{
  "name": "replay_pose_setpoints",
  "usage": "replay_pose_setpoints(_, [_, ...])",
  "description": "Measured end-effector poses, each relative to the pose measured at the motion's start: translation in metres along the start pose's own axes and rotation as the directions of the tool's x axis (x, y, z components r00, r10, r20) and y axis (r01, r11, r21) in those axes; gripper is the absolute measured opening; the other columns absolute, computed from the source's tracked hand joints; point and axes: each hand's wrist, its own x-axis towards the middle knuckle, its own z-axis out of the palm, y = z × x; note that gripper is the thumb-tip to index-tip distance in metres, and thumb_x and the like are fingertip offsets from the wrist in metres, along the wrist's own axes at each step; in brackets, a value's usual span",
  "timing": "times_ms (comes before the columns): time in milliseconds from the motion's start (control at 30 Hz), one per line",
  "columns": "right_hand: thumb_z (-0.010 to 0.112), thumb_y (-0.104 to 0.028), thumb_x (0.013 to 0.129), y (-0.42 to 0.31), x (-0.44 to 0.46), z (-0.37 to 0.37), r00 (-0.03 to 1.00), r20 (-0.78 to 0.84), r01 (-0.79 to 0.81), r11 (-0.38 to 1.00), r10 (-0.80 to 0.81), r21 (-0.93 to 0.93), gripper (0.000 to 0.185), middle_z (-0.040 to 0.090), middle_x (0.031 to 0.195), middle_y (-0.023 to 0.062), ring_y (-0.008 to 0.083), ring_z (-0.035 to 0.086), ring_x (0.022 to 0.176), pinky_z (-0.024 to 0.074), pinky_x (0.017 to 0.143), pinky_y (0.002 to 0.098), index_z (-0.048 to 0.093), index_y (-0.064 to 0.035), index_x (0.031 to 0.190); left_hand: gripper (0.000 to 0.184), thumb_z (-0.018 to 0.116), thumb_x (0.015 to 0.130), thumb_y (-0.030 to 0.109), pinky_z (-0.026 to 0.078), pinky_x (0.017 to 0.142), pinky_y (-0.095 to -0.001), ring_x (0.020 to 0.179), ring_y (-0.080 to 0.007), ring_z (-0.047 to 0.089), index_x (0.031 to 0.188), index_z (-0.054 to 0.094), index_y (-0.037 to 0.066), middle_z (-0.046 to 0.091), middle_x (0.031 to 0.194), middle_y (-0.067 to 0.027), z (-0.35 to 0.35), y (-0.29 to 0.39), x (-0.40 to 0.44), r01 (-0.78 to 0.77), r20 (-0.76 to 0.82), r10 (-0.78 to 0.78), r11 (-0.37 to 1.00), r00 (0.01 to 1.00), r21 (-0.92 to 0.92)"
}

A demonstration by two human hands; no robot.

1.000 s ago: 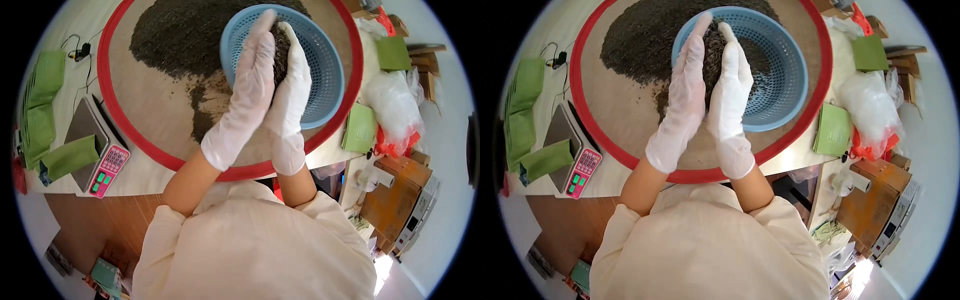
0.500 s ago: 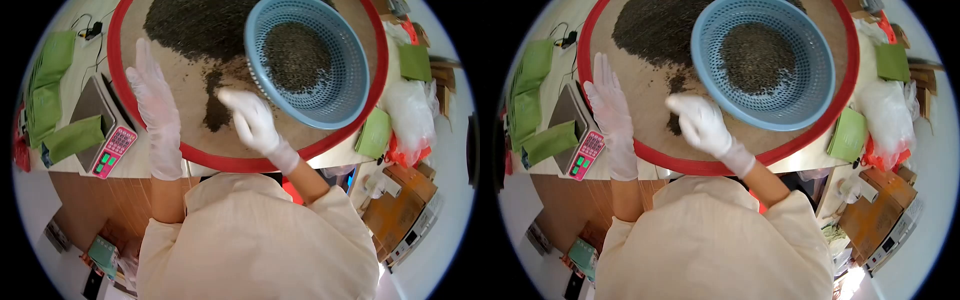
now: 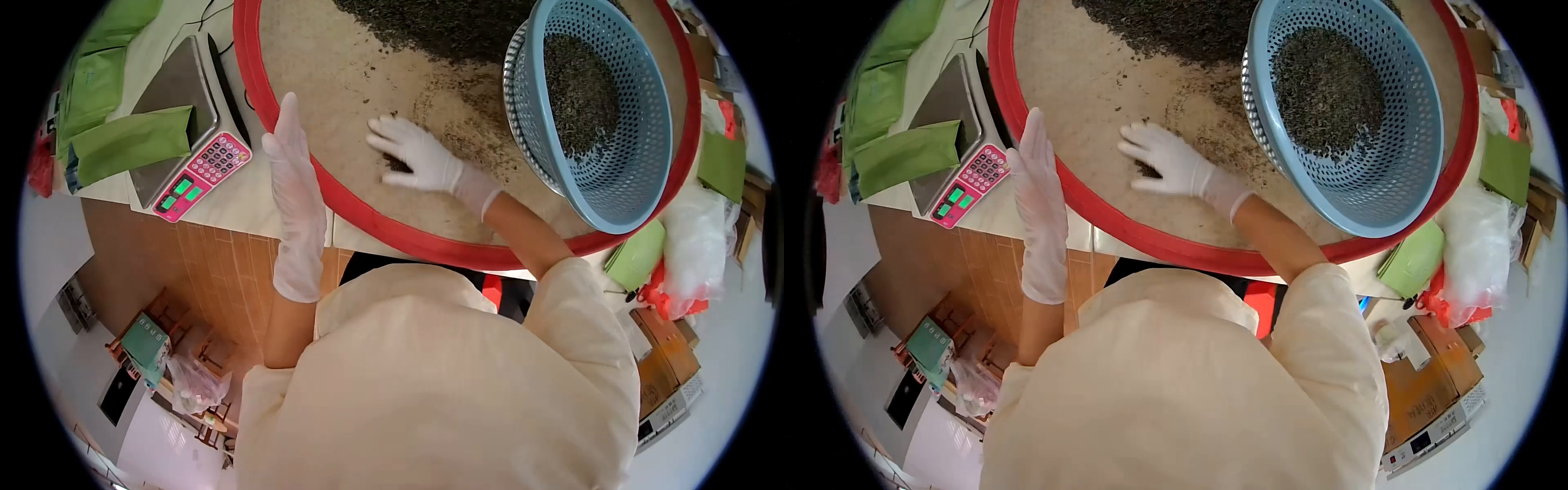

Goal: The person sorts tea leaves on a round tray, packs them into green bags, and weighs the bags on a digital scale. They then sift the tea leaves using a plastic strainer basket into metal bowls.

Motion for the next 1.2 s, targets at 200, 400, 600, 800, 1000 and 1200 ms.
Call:
replay_pose_setpoints(200, [0.06, -0.026, 0.085, -0.003, 0.002, 0.014, 0.998, -0.003, -0.065, 0.993, 0.065, -0.095, 0.047, 0.044, 0.134, 0.0178, 0.0357, 0.041, 0.124, 0.0343, 0.106, 0.0432, 0.049, -0.0076, 0.126, 0.066, 0.015, 0.1, 0.045, 0.006, 0.117, -0.035, 0.143, -0.0246, 0.013, 0.142, 0.025, -0.005, 0.022, 0.152, -0.0152, 0.007, -0.019, 0.004, 0.051, 0.028, -0.052, 0.998, 0.998, 0.039])
replay_pose_setpoints(400, [0.056, -0.019, 0.087, 0.034, 0.036, 0.007, 0.973, -0.225, -0.118, 0.959, 0.059, -0.256, 0.039, 0.049, 0.132, 0.0145, 0.0299, 0.044, 0.124, 0.0333, 0.107, 0.0414, 0.052, -0.0074, 0.124, 0.055, 0.019, 0.101, 0.036, 0.017, 0.113, -0.0341, 0.137, -0.0243, 0.027, 0.136, 0.039, -0.002, 0.035, 0.145, -0.0142, 0.01, -0.06, 0.036, 0.006, -0.021, -0.001, 0.973, 1.0, 0.233])
replay_pose_setpoints(600, [0.045, -0.011, 0.09, 0.007, -0.017, -0.009, 0.588, -0.658, -0.461, 0.863, 0.47, 0.204, 0.035, 0.05, 0.131, 0.0186, 0.0335, 0.046, 0.124, 0.0343, 0.106, 0.0442, 0.053, -0.0043, 0.124, 0.033, 0.038, 0.098, 0.018, 0.037, 0.101, -0.0364, 0.116, -0.0273, 0.051, 0.12, 0.058, 0.004, 0.056, 0.124, -0.0143, 0.036, -0.107, 0.073, -0.337, 0.091, 0.355, 0.732, 0.93, 0.592])
replay_pose_setpoints(800, [0.044, -0.011, 0.09, 0.0, 0.021, 0.039, 0.319, -0.767, -0.535, 0.773, 0.557, 0.339, 0.036, 0.049, 0.13, 0.0231, 0.0389, 0.044, 0.123, 0.0306, 0.107, 0.0448, 0.053, 0.0028, 0.122, 0.036, 0.035, 0.099, 0.016, 0.03, 0.107, -0.0307, 0.124, -0.0227, 0.044, 0.128, 0.05, 0.001, 0.052, 0.129, -0.0112, 0.042, -0.165, 0.074, -0.441, 0.367, 0.3, 0.803, 0.88, 0.4])
replay_pose_setpoints(1000, [0.039, -0.022, 0.095, 0.003, 0.074, 0.046, 0.265, -0.68, -0.224, 0.73, 0.684, 0.646, 0.038, 0.057, 0.123, 0.0217, 0.0338, 0.052, 0.117, 0.0361, 0.104, 0.0383, 0.058, 0.0026, 0.116, 0.058, 0.023, 0.101, 0.041, 0.023, 0.111, -0.0336, 0.132, -0.0227, 0.034, 0.137, 0.039, -0.002, 0.04, 0.142, -0.0125, 0.049, -0.16, 0.071, -0.034, 0.337, 0.025, 0.999, 0.941, 0.022])
replay_pose_setpoints(1200, [0.026, -0.04, 0.102, -0.019, 0.08, 0.025, 0.259, -0.312, 0.179, 0.272, 0.914, 0.946, 0.056, 0.059, 0.125, 0.0077, 0.0181, 0.052, 0.114, 0.0347, 0.099, 0.03, 0.062, -0.0008, 0.118, 0.056, 0.019, 0.101, 0.038, 0.013, 0.115, -0.0351, 0.139, -0.0241, 0.022, 0.14, 0.036, 0.001, 0.032, 0.147, -0.0133, 0.05, -0.125, 0.058, 0.232, 0.23, -0.17, 0.932, 0.958, -0.279])
